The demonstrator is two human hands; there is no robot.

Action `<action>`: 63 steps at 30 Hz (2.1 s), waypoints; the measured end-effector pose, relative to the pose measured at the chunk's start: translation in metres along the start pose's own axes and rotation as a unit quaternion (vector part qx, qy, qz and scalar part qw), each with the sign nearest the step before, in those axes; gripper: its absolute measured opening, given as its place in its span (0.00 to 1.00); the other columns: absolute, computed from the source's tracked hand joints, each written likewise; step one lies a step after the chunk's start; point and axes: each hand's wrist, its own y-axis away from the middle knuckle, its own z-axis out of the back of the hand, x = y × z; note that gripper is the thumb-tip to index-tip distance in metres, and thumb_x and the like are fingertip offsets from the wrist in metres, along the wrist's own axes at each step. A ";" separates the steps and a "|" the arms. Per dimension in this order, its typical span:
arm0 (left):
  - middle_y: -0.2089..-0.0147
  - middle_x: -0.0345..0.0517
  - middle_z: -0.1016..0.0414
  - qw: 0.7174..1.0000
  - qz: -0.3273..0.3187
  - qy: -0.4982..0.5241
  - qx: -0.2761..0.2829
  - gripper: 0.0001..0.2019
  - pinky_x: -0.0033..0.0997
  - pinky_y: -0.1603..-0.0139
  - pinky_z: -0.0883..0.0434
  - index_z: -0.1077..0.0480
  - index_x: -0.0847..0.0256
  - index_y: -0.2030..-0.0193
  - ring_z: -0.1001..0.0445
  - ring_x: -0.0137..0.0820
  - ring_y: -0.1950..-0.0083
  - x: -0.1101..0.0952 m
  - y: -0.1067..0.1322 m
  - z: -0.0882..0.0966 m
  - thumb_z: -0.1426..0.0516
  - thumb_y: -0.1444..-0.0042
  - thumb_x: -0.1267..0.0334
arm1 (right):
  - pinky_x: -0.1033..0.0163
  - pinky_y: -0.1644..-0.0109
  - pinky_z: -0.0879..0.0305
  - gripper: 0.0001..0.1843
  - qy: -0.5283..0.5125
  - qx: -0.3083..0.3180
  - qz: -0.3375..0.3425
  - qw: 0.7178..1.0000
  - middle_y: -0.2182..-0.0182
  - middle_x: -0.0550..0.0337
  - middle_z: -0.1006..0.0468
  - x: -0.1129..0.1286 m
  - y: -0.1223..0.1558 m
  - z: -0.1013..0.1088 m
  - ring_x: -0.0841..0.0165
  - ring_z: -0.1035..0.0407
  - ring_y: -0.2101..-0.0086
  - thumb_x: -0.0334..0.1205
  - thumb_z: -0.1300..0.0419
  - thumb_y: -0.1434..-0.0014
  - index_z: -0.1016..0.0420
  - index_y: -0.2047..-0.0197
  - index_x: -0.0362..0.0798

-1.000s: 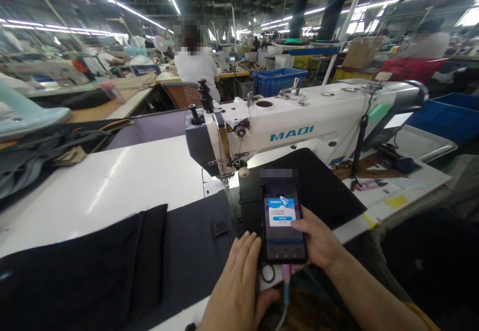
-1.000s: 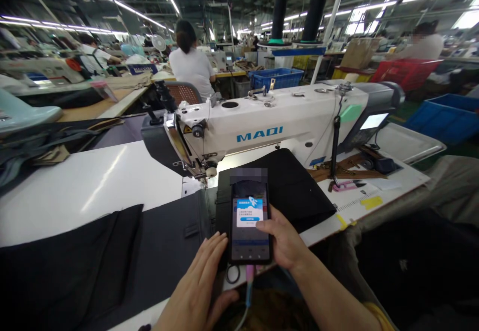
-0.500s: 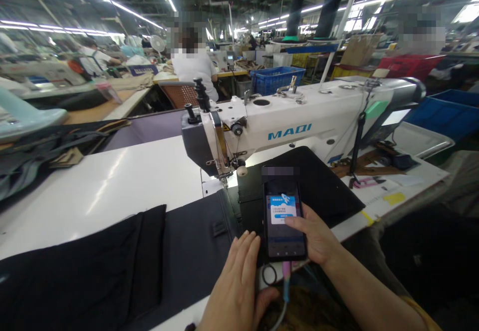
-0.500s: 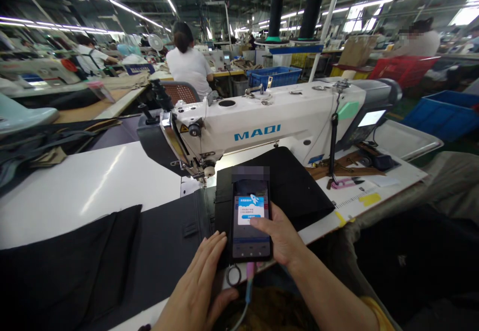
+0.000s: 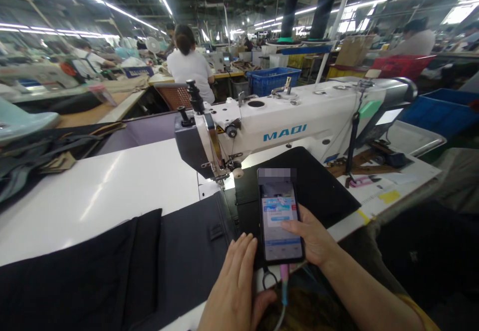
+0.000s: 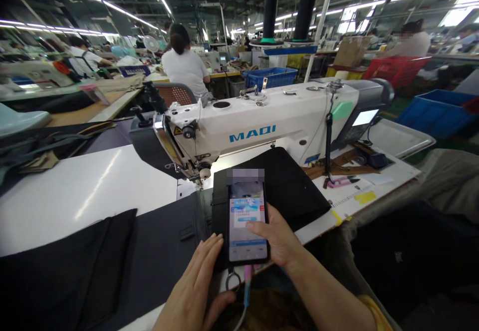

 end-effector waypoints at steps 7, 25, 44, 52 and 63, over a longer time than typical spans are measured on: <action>0.42 0.62 0.37 1.000 -0.004 0.002 -0.012 0.33 0.44 0.50 0.28 0.60 0.67 0.35 0.37 0.46 0.41 0.001 0.000 0.000 0.49 0.41 0.58 | 0.57 0.61 0.32 0.21 0.004 0.012 -0.003 1.000 0.67 0.57 0.20 0.000 0.002 0.001 0.64 0.27 0.68 0.35 0.32 0.62 0.28 0.61 0.46; 0.42 0.59 0.35 1.000 -0.012 0.000 -0.023 0.35 0.41 0.51 0.27 0.62 0.65 0.34 0.35 0.44 0.42 0.004 -0.001 -0.003 0.48 0.43 0.59 | 0.53 0.59 0.33 0.22 -0.019 0.017 -0.008 1.000 0.66 0.57 0.20 0.002 0.003 -0.002 0.63 0.27 0.67 0.34 0.32 0.63 0.28 0.61 0.47; 0.44 0.54 0.32 0.998 -0.036 0.000 -0.042 0.35 0.37 0.49 0.29 0.64 0.60 0.33 0.31 0.41 0.45 0.016 0.000 -0.012 0.50 0.41 0.51 | 0.55 0.59 0.33 0.22 -0.016 0.025 0.000 1.000 0.65 0.54 0.20 -0.003 0.003 0.002 0.62 0.27 0.65 0.34 0.32 0.62 0.28 0.60 0.47; 0.45 0.54 0.32 0.997 -0.049 -0.009 -0.059 0.36 0.34 0.48 0.29 0.62 0.62 0.33 0.32 0.40 0.45 0.018 -0.001 -0.013 0.50 0.41 0.50 | 0.56 0.60 0.32 0.23 -0.017 0.025 0.001 1.000 0.65 0.55 0.20 -0.004 0.002 0.003 0.63 0.26 0.66 0.34 0.31 0.63 0.28 0.60 0.46; 0.44 0.53 0.32 0.998 -0.040 0.003 -0.053 0.34 0.36 0.49 0.29 0.60 0.62 0.34 0.31 0.40 0.45 0.016 -0.001 -0.011 0.50 0.41 0.51 | 0.58 0.60 0.31 0.22 -0.016 0.033 0.005 0.999 0.65 0.56 0.20 -0.003 0.003 0.002 0.65 0.26 0.66 0.34 0.31 0.62 0.28 0.60 0.46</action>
